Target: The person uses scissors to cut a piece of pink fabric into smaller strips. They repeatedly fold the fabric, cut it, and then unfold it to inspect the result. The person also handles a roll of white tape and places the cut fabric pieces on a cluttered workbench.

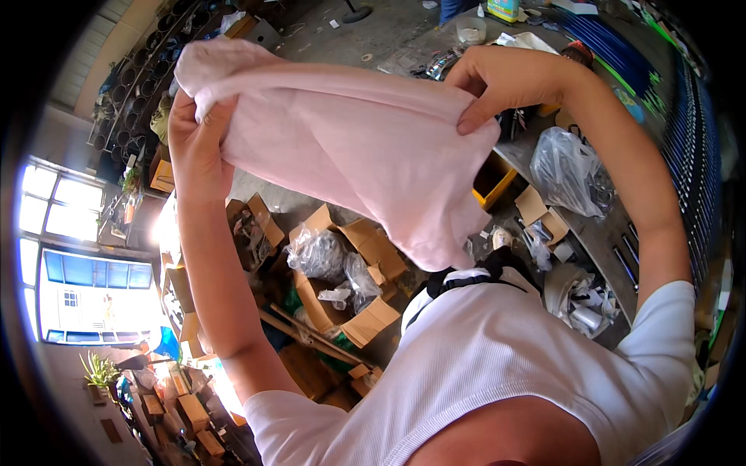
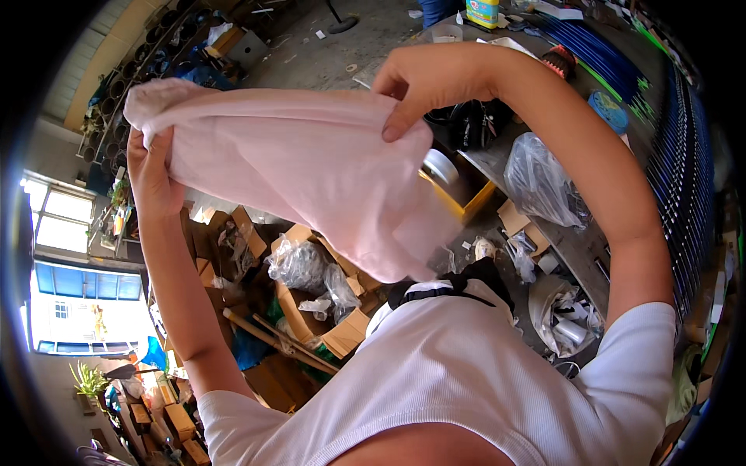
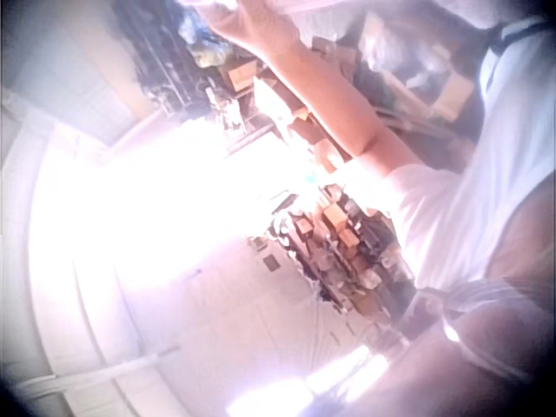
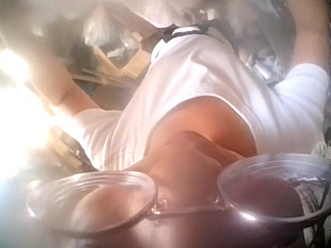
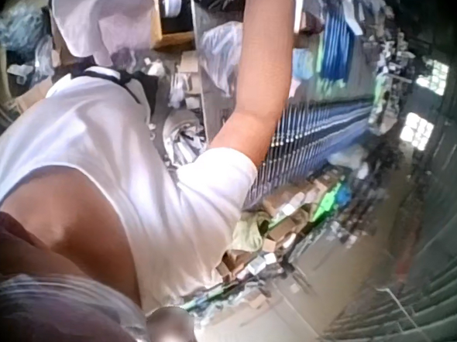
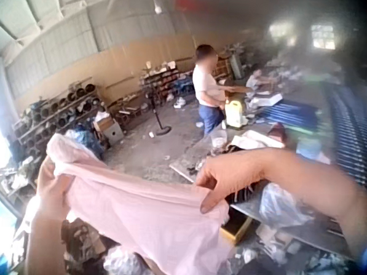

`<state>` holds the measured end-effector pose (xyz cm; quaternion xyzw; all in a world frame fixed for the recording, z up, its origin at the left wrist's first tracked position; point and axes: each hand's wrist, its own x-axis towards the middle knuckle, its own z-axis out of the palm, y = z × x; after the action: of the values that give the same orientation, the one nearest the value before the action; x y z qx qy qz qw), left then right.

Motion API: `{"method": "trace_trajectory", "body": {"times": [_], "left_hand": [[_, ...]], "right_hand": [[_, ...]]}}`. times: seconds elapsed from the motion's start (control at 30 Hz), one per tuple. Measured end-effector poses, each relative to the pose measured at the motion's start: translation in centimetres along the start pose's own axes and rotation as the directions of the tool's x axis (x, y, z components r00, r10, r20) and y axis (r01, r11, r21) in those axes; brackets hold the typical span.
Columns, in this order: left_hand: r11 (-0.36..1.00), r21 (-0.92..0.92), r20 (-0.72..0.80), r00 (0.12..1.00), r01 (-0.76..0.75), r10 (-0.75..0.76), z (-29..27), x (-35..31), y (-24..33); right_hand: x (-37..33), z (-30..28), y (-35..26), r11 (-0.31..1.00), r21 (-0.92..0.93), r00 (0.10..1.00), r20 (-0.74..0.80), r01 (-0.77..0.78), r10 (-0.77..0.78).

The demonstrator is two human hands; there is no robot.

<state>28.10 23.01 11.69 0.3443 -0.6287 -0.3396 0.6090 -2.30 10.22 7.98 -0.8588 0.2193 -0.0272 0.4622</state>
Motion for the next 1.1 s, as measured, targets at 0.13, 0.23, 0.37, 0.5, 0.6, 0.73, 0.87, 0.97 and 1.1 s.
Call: {"method": "trace_trajectory", "body": {"times": [0.13,0.23,0.37,0.5,0.6,0.73,0.87,0.97,1.1], "left_hand": [[0.969,0.238,0.062,0.994,0.073,-0.090,-1.6,-1.3,-0.3],[0.954,0.211,0.123,0.962,0.213,-0.242,-0.3,-1.9,-0.7],[0.977,0.128,0.014,0.985,0.169,-0.172,-0.4,-2.3,-1.7],[0.983,0.070,-0.105,0.981,0.170,-0.162,-1.2,-3.0,-2.5],[0.989,0.050,-0.197,0.972,0.138,-0.126,-0.4,-3.0,-2.5],[0.989,0.148,-0.168,0.986,0.015,0.010,-2.5,-3.0,-2.4],[0.867,0.493,-0.183,0.983,0.072,0.022,-1.6,-2.5,-1.6],[0.775,0.621,-0.179,0.984,0.113,-0.001,-1.7,-2.2,-0.5],[0.853,0.517,-0.200,0.979,0.072,0.038,-2.3,-1.2,-0.3]], "right_hand": [[-2.0,-1.3,3.4,0.982,0.127,0.943,-0.319,0.143,-0.096],[-3.1,-1.4,2.7,0.948,0.152,0.815,-0.559,0.281,-0.152],[-3.5,-1.5,1.2,0.898,0.180,0.720,-0.669,0.401,-0.187],[-4.5,-1.7,1.6,0.968,-0.051,0.703,-0.678,0.246,-0.214],[-5.8,-2.6,3.2,0.969,-0.108,0.682,-0.694,0.221,-0.233],[-7.2,-3.8,4.0,0.983,-0.119,0.677,-0.713,0.137,-0.180],[-8.4,-5.2,4.1,0.966,-0.252,0.629,-0.742,0.057,-0.231],[-7.7,-4.0,-0.2,0.994,-0.061,0.385,-0.923,-0.088,-0.023],[-8.7,-4.3,-1.5,0.942,-0.248,0.298,-0.938,-0.227,-0.176]]}}
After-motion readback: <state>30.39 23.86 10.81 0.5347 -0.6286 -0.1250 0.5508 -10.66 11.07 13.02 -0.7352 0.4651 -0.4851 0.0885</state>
